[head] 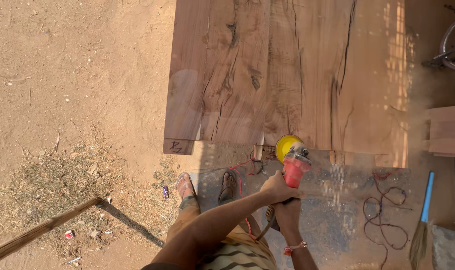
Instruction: The person uses a handheld electric sander to smooth the surface of a large wooden plank. They move the sander across the wood in various directions, covering different sections of the plank.
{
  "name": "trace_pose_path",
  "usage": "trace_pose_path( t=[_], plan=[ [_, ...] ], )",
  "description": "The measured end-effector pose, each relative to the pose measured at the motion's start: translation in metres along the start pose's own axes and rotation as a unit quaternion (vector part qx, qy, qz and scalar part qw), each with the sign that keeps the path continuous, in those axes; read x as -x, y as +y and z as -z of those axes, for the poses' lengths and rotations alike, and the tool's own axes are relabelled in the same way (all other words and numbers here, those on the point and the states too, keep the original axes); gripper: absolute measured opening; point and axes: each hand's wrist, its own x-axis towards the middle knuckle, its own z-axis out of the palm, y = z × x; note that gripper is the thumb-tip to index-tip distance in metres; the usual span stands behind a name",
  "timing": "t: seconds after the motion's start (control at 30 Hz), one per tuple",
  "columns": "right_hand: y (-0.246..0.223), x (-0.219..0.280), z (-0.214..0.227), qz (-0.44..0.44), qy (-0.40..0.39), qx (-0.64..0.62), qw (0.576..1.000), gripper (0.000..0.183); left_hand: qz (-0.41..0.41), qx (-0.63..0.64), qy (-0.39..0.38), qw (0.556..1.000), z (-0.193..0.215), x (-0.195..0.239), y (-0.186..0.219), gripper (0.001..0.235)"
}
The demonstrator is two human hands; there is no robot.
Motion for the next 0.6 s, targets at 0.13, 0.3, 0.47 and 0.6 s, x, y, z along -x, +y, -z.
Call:
trace_pose_path(
  t=[0.13,0.3,0.47,0.6],
  plan=[
    [-0.054,0.013,-0.036,0.047,-0.121,0.202,0.971,0.055,0.036,0.146,0.185,0.971,0.047,0.047,-0.028,0.086],
    [-0.093,0.000,-0.068,0.142,-0.244,0.233,0.930,0.045,-0.018,0.391,0.306,0.868,0.085,0.063,-0.035,0.065],
    [-0.078,-0.015,-0.016,0.072,-0.203,0.224,0.950,0.050,-0.017,0.255,0.290,0.922,0.038,0.040,-0.008,0.072],
    [-0.031,-0.036,0.046,0.032,-0.105,0.243,0.964,0.050,0.018,0.226,0.167,0.960,-0.027,0.012,0.026,0.079]
  ],
)
